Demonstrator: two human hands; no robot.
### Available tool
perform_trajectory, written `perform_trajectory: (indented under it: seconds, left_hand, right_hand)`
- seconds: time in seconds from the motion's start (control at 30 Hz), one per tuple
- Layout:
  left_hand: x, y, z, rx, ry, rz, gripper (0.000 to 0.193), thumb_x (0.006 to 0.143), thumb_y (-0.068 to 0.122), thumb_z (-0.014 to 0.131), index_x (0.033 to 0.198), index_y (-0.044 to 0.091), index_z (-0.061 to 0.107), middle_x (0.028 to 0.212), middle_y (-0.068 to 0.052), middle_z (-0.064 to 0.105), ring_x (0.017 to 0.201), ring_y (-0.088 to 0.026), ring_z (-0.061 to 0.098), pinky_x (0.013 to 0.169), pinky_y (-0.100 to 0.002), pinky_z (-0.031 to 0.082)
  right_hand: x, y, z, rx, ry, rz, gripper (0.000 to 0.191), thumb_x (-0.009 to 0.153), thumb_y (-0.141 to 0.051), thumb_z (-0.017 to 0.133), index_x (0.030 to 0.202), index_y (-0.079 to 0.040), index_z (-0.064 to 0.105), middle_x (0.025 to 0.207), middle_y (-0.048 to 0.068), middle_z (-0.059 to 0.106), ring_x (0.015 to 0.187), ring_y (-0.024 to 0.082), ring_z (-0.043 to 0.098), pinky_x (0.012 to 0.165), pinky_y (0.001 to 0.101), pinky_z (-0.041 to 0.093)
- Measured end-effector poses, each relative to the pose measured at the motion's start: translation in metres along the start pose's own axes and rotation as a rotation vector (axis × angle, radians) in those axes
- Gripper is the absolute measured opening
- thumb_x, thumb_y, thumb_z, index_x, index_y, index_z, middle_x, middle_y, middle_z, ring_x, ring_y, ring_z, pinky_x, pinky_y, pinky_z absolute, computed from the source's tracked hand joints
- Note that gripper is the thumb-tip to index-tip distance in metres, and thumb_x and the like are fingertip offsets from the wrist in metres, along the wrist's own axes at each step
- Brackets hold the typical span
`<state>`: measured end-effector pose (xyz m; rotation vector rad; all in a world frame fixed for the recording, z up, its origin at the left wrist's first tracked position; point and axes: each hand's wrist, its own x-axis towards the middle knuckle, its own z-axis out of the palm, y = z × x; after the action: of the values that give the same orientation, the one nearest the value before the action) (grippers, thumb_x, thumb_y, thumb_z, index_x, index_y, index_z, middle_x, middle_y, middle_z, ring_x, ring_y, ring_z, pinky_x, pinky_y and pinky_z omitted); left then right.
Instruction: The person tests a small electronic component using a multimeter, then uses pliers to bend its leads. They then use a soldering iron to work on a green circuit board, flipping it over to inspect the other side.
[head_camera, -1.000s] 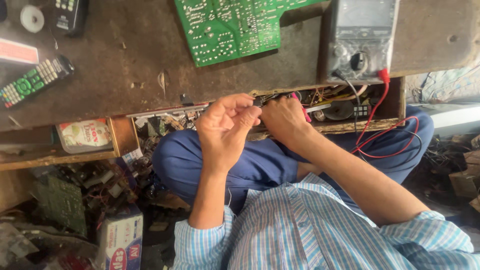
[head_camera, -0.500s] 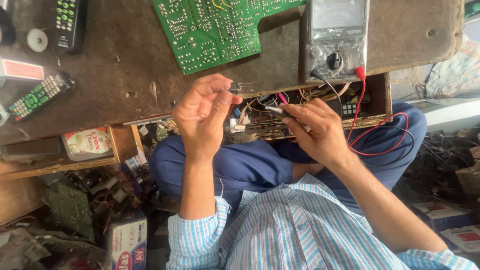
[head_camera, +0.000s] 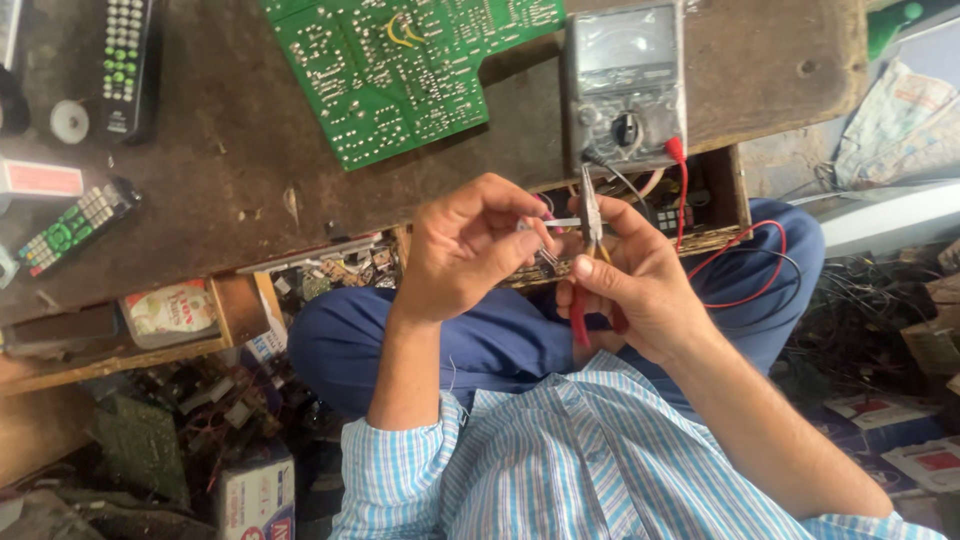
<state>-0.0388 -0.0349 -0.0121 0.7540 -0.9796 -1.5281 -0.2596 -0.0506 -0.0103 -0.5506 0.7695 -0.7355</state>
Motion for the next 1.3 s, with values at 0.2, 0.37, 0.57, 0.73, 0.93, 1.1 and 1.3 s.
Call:
perform_trajectory:
  seconds: [0.2, 0.37, 0.57, 0.73, 0.93, 1.1, 1.3]
  left_hand:
    - [0.011, -0.016, 0.017, 0.003, -0.028, 0.06, 0.02, 0.103, -0.002, 0.071, 0.123, -0.002, 0.066, 0.114, -0.007, 0.068, 0.102, -0.011, 0.069, 0.091, -0.025, 0.061]
    - [0.013, -0.041, 0.024, -0.053, 0.074, 0.092, 0.028, 0.102, 0.002, 0.076, 0.128, -0.003, 0.067, 0.109, -0.012, 0.074, 0.101, -0.016, 0.071, 0.093, -0.029, 0.061]
    - [0.025, -0.054, 0.007, -0.372, 0.181, 0.094, 0.037, 0.101, 0.01, 0.075, 0.134, 0.001, 0.064, 0.114, -0.014, 0.072, 0.104, -0.025, 0.074, 0.094, -0.039, 0.064]
    - [0.028, -0.057, 0.004, -0.37, 0.183, 0.101, 0.039, 0.104, 0.01, 0.073, 0.14, 0.0, 0.063, 0.121, -0.017, 0.071, 0.103, -0.024, 0.072, 0.093, -0.038, 0.061]
    - [0.026, -0.056, 0.005, -0.365, 0.175, 0.074, 0.04, 0.104, 0.011, 0.072, 0.141, 0.001, 0.062, 0.12, -0.017, 0.07, 0.103, -0.026, 0.073, 0.093, -0.041, 0.063]
    - [0.028, -0.053, 0.009, -0.354, 0.171, 0.042, 0.04, 0.103, 0.013, 0.071, 0.141, 0.002, 0.062, 0.12, -0.016, 0.07, 0.101, -0.028, 0.075, 0.091, -0.042, 0.066]
    - [0.028, -0.051, 0.019, -0.296, 0.156, 0.031, 0.04, 0.103, 0.014, 0.07, 0.141, 0.001, 0.062, 0.12, -0.017, 0.07, 0.103, -0.03, 0.076, 0.089, -0.042, 0.067]
  right_hand:
    - [-0.001, -0.005, 0.001, -0.069, 0.068, -0.047, 0.053, 0.09, -0.003, 0.075, 0.138, -0.004, 0.051, 0.094, 0.009, 0.071, 0.074, 0.019, 0.071, 0.064, 0.0323, 0.061]
    - [-0.002, -0.007, -0.002, -0.085, 0.144, -0.1, 0.043, 0.094, 0.0, 0.072, 0.133, -0.001, 0.053, 0.098, 0.009, 0.07, 0.081, 0.018, 0.072, 0.071, 0.0305, 0.062]
    - [-0.026, -0.024, -0.015, 0.23, 0.276, 0.051, 0.04, 0.098, -0.016, 0.051, 0.138, -0.01, 0.051, 0.111, 0.009, 0.07, 0.097, 0.023, 0.073, 0.085, 0.0371, 0.063]
    - [-0.044, -0.014, -0.029, 0.329, 0.007, 0.12, 0.042, 0.107, -0.015, 0.056, 0.149, -0.009, 0.053, 0.109, 0.014, 0.069, 0.091, 0.024, 0.068, 0.078, 0.0374, 0.057]
    - [-0.044, 0.004, -0.042, 0.111, 0.001, 0.142, 0.038, 0.102, -0.018, 0.061, 0.135, 0.002, 0.061, 0.092, 0.012, 0.07, 0.073, 0.015, 0.066, 0.061, 0.0288, 0.055]
    - [-0.049, 0.008, -0.039, 0.074, -0.16, 0.255, 0.041, 0.102, -0.021, 0.064, 0.134, 0.004, 0.062, 0.088, 0.016, 0.072, 0.054, 0.006, 0.056, 0.049, 0.023, 0.048]
    - [-0.042, 0.009, -0.032, 0.009, -0.202, 0.28, 0.045, 0.1, -0.027, 0.063, 0.131, 0.006, 0.062, 0.092, 0.017, 0.071, 0.066, 0.011, 0.064, 0.053, 0.0239, 0.052]
